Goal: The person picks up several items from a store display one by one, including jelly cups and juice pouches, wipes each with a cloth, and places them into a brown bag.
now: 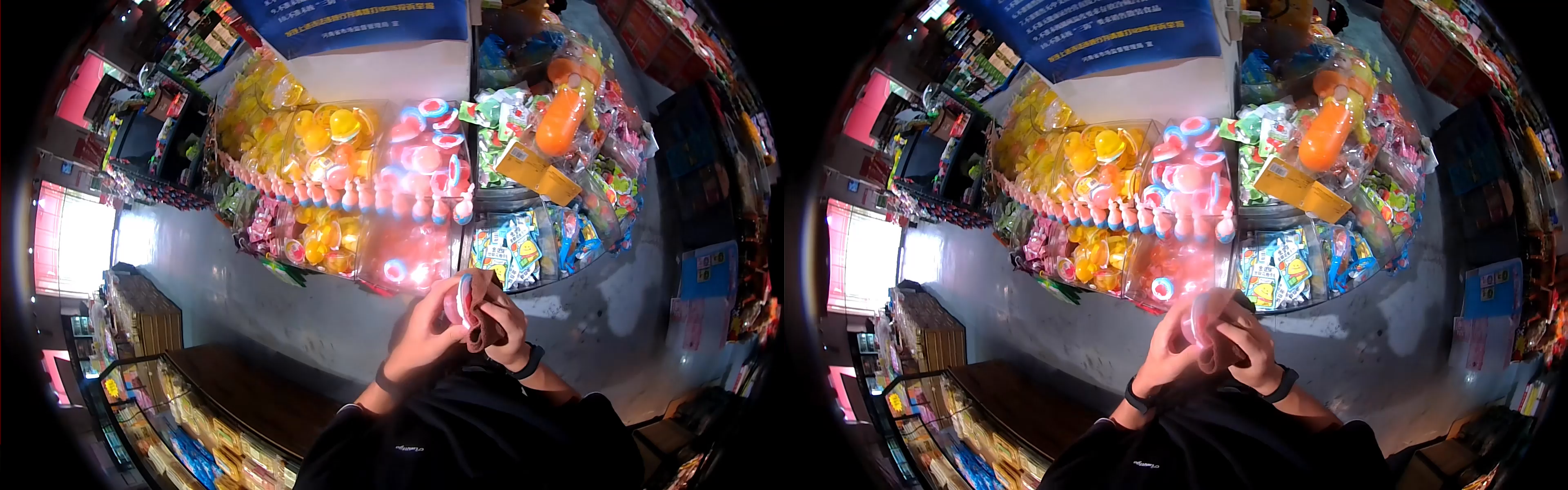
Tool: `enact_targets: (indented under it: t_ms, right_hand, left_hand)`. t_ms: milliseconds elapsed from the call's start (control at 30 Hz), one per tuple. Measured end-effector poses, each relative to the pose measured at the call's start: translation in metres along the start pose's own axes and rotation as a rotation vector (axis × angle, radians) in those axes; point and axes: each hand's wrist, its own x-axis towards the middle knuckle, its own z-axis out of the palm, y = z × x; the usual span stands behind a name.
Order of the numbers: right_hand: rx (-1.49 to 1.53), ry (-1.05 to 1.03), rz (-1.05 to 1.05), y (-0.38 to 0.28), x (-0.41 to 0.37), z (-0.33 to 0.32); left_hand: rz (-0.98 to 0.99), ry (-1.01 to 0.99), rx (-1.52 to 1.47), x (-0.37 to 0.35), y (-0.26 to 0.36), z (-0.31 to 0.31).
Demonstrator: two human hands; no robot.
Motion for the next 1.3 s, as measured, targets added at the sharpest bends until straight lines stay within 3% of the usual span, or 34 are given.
enact_targets:
  t_ms: [100,233,267,300,367,467,567,700,767,900,1000,1100,1233,1300]
  right_hand:
    - [-0.106,0.004,-0.102,0.002,0.004,0.003]
    - [-0.147,-0.105,-0.056,0.005,0.009,0.0]
    - [-0.139,-0.084,-0.037,0.007,0.008,0.0]
    - [-0.123,-0.044,-0.022,0.004,0.013,0.002]
    - [-0.111,0.01,0.134,0.002,0.01,0.002]
    - [-0.181,0.147,0.225,0.004,0.002,0.002]
    - [-0.239,0.233,0.314,-0.001,-0.002,0.004]
    - [-0.257,0.293,0.409,-0.01,-0.005,0.011]
    - [-0.275,0.318,0.421,-0.014,-0.009,0.015]
    - [-0.322,0.39,0.463,-0.019,-0.011,0.026]
    - [-0.327,0.467,0.517,-0.022,-0.018,0.037]
    - [-0.392,0.459,0.537,-0.025,-0.018,0.046]
    - [-0.684,0.352,0.573,-0.036,-0.012,0.054]
    - [-0.644,0.42,0.538,-0.032,-0.017,0.061]
  left_hand:
    - [-0.045,0.063,0.048,-0.002,-0.003,-0.008]
    - [-0.239,0.13,-0.135,0.0,-0.018,-0.032]
    - [-0.229,0.148,-0.097,0.004,-0.03,-0.044]
    - [-0.35,0.172,-0.174,0.006,-0.049,-0.061]
    - [-0.326,0.294,0.087,0.017,-0.087,-0.091]
    - [-0.477,0.245,0.625,0.032,-0.146,-0.141]
    - [-0.405,0.119,0.717,0.048,-0.191,-0.172]
    - [-0.46,0.066,0.545,0.069,-0.241,-0.184]
    - [-0.491,-0.049,0.669,0.078,-0.277,-0.194]
    - [-0.483,-0.144,1.064,0.102,-0.263,-0.19]
    - [-0.071,-0.073,1.286,0.099,-0.326,-0.209]
    - [0.02,-0.054,1.492,0.092,-0.38,-0.217]
    - [-0.125,-0.27,1.637,0.103,-0.326,-0.198]
    - [-0.231,-0.331,1.624,0.112,-0.315,-0.193]
